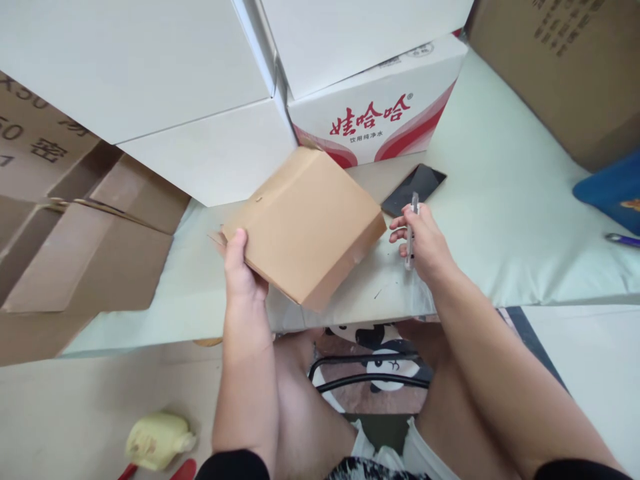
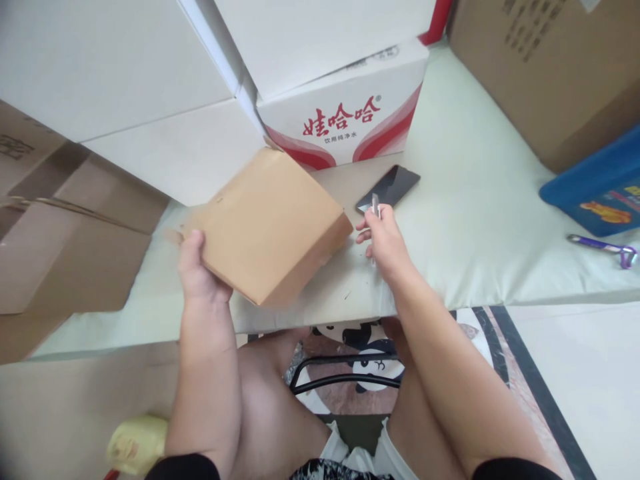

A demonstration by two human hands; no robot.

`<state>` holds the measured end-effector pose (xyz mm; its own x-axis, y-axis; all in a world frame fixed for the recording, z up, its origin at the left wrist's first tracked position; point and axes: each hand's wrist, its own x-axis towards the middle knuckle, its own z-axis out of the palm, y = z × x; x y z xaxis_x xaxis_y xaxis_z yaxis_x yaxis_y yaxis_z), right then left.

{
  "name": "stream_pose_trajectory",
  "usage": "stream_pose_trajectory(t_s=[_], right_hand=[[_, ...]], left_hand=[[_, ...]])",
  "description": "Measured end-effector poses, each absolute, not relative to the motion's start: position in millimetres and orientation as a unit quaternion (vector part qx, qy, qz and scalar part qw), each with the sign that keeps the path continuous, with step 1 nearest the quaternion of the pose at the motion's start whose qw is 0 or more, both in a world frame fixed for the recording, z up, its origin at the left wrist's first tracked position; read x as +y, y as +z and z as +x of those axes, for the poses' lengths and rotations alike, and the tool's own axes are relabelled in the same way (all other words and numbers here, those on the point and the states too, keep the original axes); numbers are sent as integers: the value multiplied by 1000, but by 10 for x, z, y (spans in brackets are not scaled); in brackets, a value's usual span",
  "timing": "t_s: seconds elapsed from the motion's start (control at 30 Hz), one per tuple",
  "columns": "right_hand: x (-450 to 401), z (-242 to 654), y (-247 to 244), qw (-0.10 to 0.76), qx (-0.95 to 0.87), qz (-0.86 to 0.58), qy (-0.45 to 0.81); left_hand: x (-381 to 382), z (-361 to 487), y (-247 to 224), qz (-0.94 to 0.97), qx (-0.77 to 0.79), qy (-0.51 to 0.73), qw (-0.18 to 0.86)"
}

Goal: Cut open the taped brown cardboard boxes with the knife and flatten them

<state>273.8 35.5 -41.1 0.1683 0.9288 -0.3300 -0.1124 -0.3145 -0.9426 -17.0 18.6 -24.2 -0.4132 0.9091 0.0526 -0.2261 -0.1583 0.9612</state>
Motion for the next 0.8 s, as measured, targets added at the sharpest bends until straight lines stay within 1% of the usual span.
stream_pose_trajectory(t_s=[0.17,0.43,0.63,0.8], right_hand=[[337,2728,-450,468,-405,-586,523],[289,2713,-456,448,-450,-564,528],[277,2667,-429,491,-446,-532,527],[281,2654,-443,465,-453,-541,535]], left_hand=[[192,-87,-174,303,490,683,449],[230,-82,-146,211,499,713,444],[257,-228,-264,236,492,707,451],[263,-208,-251,203,493,706,466]])
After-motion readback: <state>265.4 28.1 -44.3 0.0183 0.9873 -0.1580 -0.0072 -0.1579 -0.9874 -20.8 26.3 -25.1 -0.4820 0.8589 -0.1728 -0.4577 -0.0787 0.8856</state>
